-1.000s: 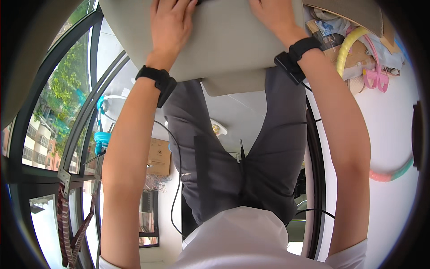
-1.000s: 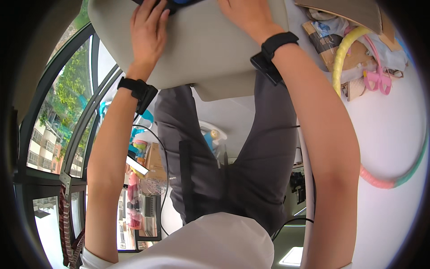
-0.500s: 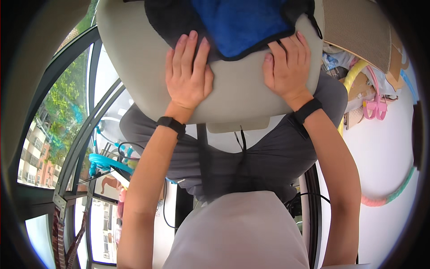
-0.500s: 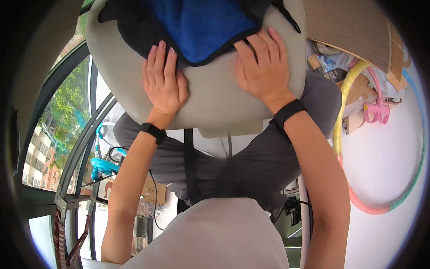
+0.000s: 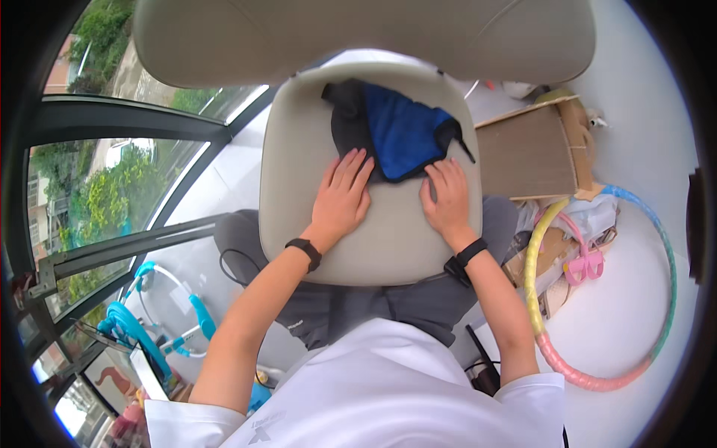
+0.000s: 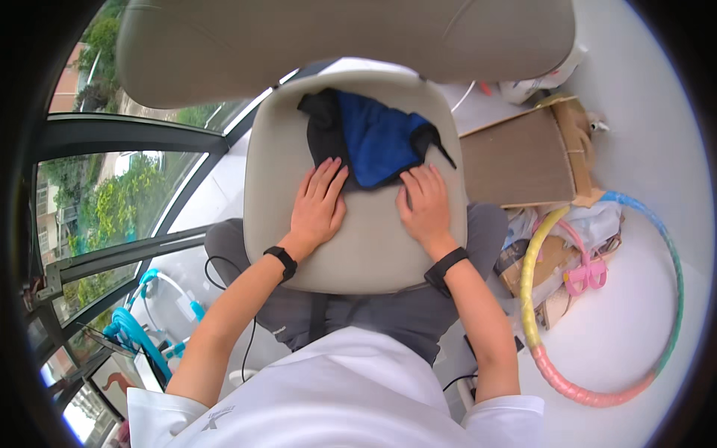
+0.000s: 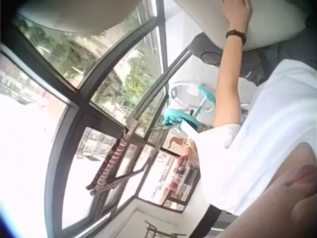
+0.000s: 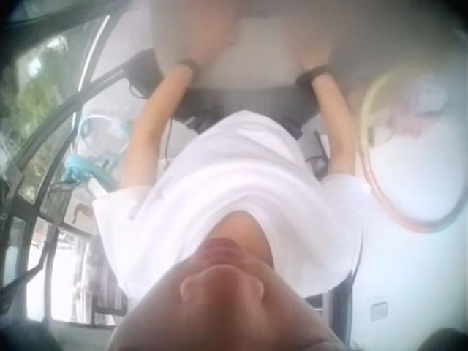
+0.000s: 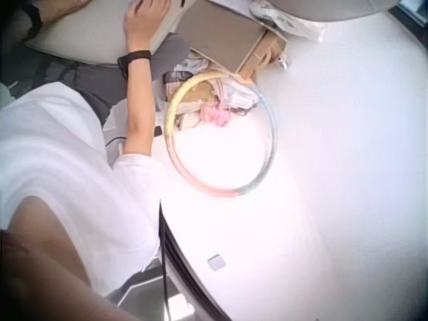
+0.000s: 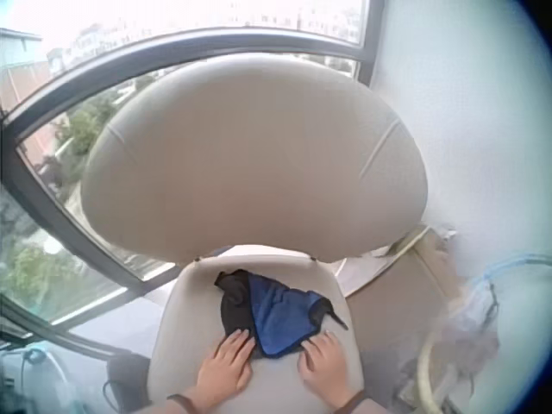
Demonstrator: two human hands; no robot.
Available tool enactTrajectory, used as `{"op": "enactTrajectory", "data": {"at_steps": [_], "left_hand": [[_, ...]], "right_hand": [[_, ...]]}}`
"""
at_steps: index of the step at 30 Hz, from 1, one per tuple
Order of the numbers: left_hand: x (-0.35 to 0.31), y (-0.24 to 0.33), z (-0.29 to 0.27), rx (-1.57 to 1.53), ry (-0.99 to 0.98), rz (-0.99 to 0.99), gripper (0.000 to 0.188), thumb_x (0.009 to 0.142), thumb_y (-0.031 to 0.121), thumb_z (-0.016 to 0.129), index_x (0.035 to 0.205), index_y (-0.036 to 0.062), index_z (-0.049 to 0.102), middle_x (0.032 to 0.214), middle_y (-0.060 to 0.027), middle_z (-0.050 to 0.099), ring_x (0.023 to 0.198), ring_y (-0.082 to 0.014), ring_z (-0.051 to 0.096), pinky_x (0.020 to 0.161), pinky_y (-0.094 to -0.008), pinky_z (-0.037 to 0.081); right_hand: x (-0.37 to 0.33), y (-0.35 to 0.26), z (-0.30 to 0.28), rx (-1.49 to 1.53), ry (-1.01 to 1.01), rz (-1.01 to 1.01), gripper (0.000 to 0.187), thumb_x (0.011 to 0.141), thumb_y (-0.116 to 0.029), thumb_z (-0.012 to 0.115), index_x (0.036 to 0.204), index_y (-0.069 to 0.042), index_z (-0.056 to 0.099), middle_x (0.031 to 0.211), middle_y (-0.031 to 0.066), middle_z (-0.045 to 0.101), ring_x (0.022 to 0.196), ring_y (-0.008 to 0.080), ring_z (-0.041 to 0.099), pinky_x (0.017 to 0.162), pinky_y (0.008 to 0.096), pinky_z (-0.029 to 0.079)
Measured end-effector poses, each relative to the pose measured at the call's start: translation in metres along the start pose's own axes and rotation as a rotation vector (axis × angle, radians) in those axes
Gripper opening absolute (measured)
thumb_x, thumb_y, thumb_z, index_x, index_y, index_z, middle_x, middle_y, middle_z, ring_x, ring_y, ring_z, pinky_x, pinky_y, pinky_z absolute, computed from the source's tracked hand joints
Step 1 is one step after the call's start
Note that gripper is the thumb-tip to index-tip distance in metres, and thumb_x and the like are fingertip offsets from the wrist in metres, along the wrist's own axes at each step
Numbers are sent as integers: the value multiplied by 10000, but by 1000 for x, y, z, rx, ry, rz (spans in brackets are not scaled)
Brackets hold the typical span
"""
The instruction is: The person sits on the floor and assembles a blue and black cushion by hand. They manipulate the fabric, tucking and folding the edges to fit the cushion cover onto the foam insert, and then smooth the surface.
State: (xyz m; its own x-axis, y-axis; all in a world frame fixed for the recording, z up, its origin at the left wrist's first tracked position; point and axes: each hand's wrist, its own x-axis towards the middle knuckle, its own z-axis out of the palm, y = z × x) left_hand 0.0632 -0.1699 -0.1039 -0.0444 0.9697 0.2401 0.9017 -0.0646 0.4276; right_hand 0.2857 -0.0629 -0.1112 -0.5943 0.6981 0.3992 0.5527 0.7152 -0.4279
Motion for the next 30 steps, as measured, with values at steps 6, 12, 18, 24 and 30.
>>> {"op": "enactTrajectory", "data": {"at_steps": [6,12,18,24,30], "left_hand": [[-4,12,-7,119,44,67,360,879,133,625,1216,7,596,1268,-170,589,1210,-300,551,1045,-495,421],[-47,27,-9,19,-62,-134,176,871,179,640,934,28,574,846,-145,621,838,-320,631,741,-469,494],[-145,71,-64,-303,-416,-479,388,889,396,636,1015,29,635,844,-208,704,846,-388,701,757,-482,554],[-184,66,-67,-466,-138,-717,402,900,349,672,1073,6,554,916,-222,703,898,-405,690,783,-493,535],[-142,37,-68,-408,-60,-816,427,907,335,686,1024,-37,514,869,-243,686,882,-412,688,759,-496,546]], "right_hand": [[-5,-18,-8,-37,-5,2,199,845,-60,645,1034,1,656,1054,155,653,1035,359,609,977,478,477],[-28,-53,-15,1,-122,51,157,819,-102,660,956,-25,656,934,136,640,919,347,605,813,465,492],[-86,-110,-40,-17,-381,-61,711,750,-258,776,1394,-90,524,1090,131,562,1037,334,532,926,464,433],[-78,-142,2,29,-534,-149,778,919,-236,669,1571,-22,303,1345,374,400,1258,525,421,1108,553,344],[-5,-138,71,59,-559,-210,699,983,-208,532,1587,-11,240,1487,456,258,1370,597,316,1162,585,278]]}}
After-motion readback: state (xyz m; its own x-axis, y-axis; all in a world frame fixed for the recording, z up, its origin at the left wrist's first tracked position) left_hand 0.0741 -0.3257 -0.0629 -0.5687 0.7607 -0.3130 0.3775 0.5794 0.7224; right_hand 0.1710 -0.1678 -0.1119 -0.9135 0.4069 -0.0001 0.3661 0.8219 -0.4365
